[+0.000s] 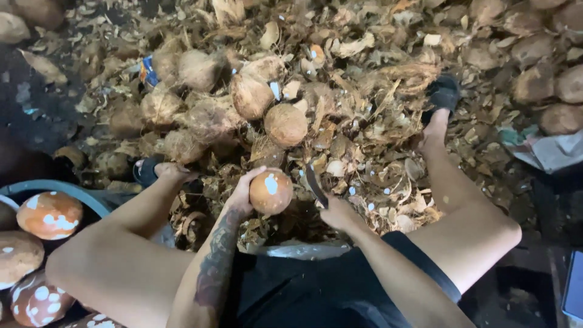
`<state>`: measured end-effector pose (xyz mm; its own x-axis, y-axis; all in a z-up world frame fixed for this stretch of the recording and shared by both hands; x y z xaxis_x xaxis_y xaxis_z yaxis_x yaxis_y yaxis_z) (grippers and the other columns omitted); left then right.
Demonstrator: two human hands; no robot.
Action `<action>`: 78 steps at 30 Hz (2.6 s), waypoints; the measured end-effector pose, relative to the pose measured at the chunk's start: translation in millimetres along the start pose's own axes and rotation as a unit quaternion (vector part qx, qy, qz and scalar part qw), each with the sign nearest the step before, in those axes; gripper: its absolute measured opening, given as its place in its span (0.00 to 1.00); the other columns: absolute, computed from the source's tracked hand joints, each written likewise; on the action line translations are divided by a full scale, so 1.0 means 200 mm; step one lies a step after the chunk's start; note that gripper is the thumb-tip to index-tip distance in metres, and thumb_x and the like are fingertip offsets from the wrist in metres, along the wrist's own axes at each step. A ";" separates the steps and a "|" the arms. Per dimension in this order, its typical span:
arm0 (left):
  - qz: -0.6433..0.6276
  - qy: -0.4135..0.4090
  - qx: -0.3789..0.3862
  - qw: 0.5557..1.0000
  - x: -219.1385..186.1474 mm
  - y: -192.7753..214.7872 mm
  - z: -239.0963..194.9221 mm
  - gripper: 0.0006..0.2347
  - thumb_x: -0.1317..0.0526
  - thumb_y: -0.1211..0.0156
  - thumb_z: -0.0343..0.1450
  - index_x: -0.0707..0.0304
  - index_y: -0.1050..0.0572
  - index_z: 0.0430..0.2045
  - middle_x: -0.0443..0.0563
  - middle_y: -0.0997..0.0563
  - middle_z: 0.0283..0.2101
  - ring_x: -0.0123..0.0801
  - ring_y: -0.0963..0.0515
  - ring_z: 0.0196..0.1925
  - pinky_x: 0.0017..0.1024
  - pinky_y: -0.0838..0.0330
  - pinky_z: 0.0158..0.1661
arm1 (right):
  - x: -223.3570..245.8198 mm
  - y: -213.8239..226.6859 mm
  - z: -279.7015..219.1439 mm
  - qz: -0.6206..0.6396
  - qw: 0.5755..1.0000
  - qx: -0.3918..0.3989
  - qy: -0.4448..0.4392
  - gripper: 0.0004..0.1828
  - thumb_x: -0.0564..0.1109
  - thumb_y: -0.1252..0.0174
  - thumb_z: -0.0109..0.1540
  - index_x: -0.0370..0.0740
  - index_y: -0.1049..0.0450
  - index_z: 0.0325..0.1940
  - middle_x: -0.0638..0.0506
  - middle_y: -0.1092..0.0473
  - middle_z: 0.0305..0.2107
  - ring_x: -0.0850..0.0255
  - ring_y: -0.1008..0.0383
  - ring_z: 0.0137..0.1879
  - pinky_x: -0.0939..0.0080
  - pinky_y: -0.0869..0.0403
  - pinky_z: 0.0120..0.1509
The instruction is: The person sits on the ground and uses a curved knife to peel the husk off coconuts. They hold the coconut in one hand and strike it with the knife to remove the outer layer, then place the peeled coconut into a nearby blue bucket.
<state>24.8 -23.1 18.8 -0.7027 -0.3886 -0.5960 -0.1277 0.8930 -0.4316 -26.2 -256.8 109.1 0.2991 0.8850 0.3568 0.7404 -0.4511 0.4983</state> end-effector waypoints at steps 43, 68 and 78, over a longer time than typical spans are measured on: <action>0.107 -0.385 -0.427 0.811 -0.21 1.15 -1.80 0.24 0.39 0.42 0.74 0.54 0.18 0.54 0.57 0.16 0.51 0.48 0.19 0.57 0.51 0.23 0.54 | 1.94 -1.01 0.06 0.112 0.804 0.199 0.549 0.60 0.47 0.10 0.41 0.42 0.45 0.64 0.38 0.38 0.55 0.41 0.34 0.64 0.37 0.25 0.62; 0.242 -0.513 -0.340 0.750 -0.95 0.48 -1.94 0.15 0.52 0.43 0.78 0.61 0.20 0.51 0.47 0.18 0.42 0.28 0.20 0.44 0.25 0.24 0.46 | 1.75 0.48 -0.44 0.216 0.665 -0.038 0.714 0.42 0.29 0.31 0.73 0.54 0.55 0.71 0.40 0.40 0.63 0.48 0.30 0.63 0.55 0.25 0.66; 0.243 -0.247 -0.117 0.931 -0.78 0.15 -0.12 0.23 0.43 0.34 0.71 0.60 0.21 0.51 0.57 0.14 0.45 0.45 0.11 0.48 0.45 0.16 0.44 | 0.18 0.75 0.19 0.204 0.931 -0.023 0.301 0.19 0.18 0.53 0.53 0.21 0.24 0.43 0.30 0.23 0.29 0.44 0.19 0.32 0.49 0.20 0.37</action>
<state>113.1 69.1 115.6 -0.3177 0.0689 -0.9457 -0.0691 0.9930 0.0956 118.7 -289.4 167.4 0.1475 0.4197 0.8956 0.6084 -0.7524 0.2523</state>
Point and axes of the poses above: each hand's wrist, its own z-axis towards the middle knuckle, its own y-axis out of the back of the hand, x = y × z, the point moved 3 cm from there along z, towards the middle knuckle
